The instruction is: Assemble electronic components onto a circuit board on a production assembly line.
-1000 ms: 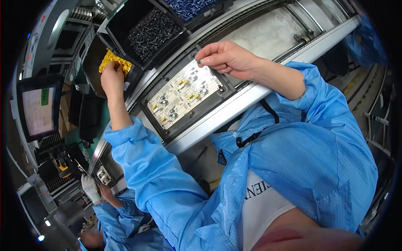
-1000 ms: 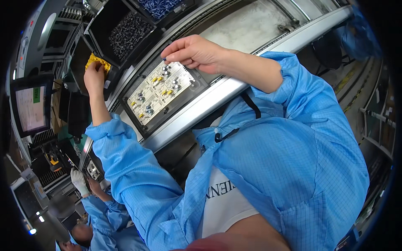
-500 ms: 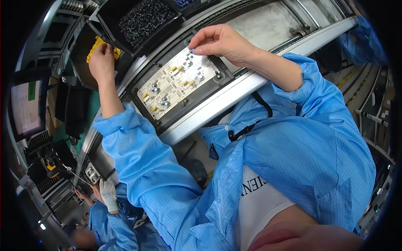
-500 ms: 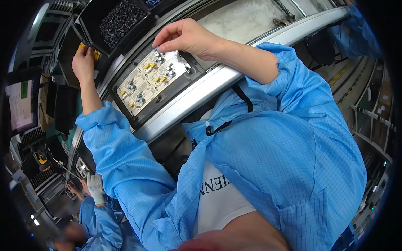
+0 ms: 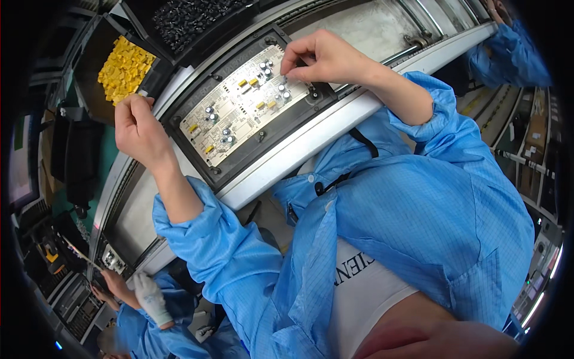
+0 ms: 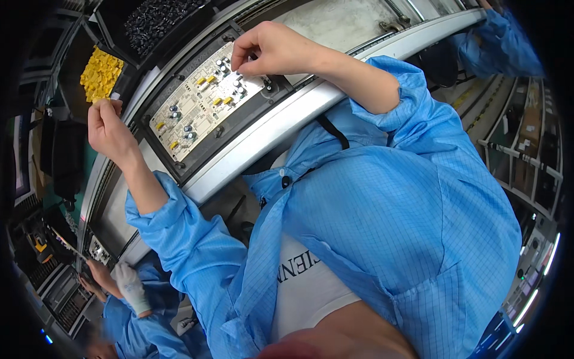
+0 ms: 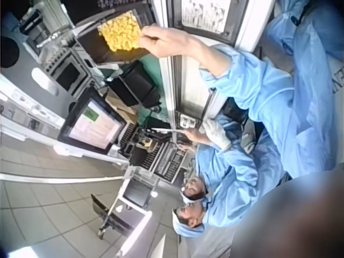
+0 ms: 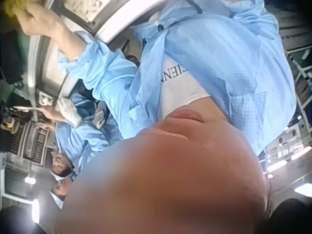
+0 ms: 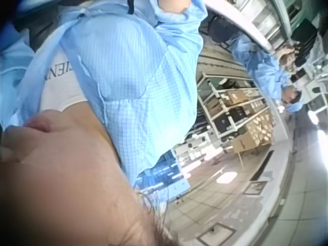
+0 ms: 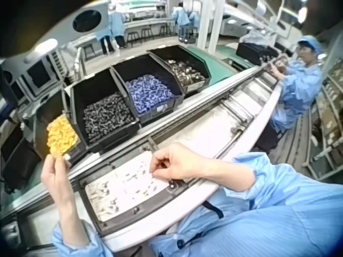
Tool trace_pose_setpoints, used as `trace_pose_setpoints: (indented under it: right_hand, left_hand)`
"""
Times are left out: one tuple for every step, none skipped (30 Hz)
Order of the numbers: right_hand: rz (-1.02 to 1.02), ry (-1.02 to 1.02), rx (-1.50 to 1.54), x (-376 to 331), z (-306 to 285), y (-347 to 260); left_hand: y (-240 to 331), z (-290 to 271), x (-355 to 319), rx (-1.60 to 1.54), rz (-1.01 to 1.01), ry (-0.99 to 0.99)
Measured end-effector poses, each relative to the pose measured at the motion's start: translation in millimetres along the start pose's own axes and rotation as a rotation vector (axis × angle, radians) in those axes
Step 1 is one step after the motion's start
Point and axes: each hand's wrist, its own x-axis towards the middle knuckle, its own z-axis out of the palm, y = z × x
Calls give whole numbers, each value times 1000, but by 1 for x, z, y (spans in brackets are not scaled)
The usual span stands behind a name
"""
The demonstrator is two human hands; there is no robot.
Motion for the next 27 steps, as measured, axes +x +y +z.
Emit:
trace_pose_setpoints:
  right_hand:
    - [26,-14,-54,-4,0,2]
    - [54,-28,-108,-8,0,4]
    - [74,-28,-124,-12,0,6]
    - [62,-21,-180,-12,2,2]
    - [49,-14,-236,-12,3,-1]
    - [48,-19,-235,-11,4,-2]
    - [29,-5,-236,-12,6,1]
    - [10,9,-236,-12,6,2]
    - [14,5,-242,-13,5,1]
    - [27,-6,-248,-14,5,0]
    - [40,-17,-254,-14,6,-1]
    - [42,-19,-255,-14,7,0]
    - [15,-5,-276,-14,7,1]
    - [-12,9,-297,-14,8,1]
    - [-11,8,-299,-14,8,1]
    - [-36,16,-356,-14,9,0]
    - [-61,23,-412,-14,11,0]
    - [-59,21,-413,-15,11,-1]
    - [-41,17,-424,-15,11,-2]
    - [-24,12,-434,-16,11,-3]
    - [-28,12,-434,-15,11,-4]
    - [-13,13,-418,-15,11,-4]
    - [1,14,-402,-14,12,-4]
    - [1,12,-404,-14,12,-4]
    - [-15,21,-411,-14,13,-3]
    - [-31,31,-418,-14,13,-3]
    - [-29,31,-420,-15,13,-3]
  left_hand:
    - [-7,3,-5,-76,2,-8]
    - [-14,7,-4,-121,-29,-26]
    - [-21,11,-5,-142,-42,-34]
    - [-20,6,-3,-101,-21,-48]
    - [-19,2,-1,-61,-1,-62]
    - [-17,-2,1,-58,-5,-58]
    - [-20,-2,1,-56,9,-61]
    - [-21,-2,0,-52,24,-63]
    - [-20,-1,-1,-58,19,-61]
    - [-19,0,-3,-41,33,-73]
    - [-17,1,-5,-22,48,-84]
    - [-16,1,-6,-24,45,-83]
    - [-15,2,-7,-31,48,-94]
    - [-13,2,-7,-38,51,-104]
    - [-12,1,-7,-40,50,-103]
    - [-12,-1,-7,-12,43,-123]
    - [-12,-2,-7,15,36,-142]
    - [-13,-2,-8,14,33,-142]
    - [-14,-2,-9,-4,55,-127]
    - [-14,-3,-9,-23,77,-112]
    - [-13,-4,-9,-21,78,-110]
    - [-14,-4,-9,-28,77,-111]
    - [-14,-4,-9,-34,76,-113]
    - [-14,-5,-9,-36,74,-111]
    - [-13,-5,-9,-15,84,-121]
    - [-13,-5,-9,5,94,-132]
    - [-14,-5,-10,2,93,-132]
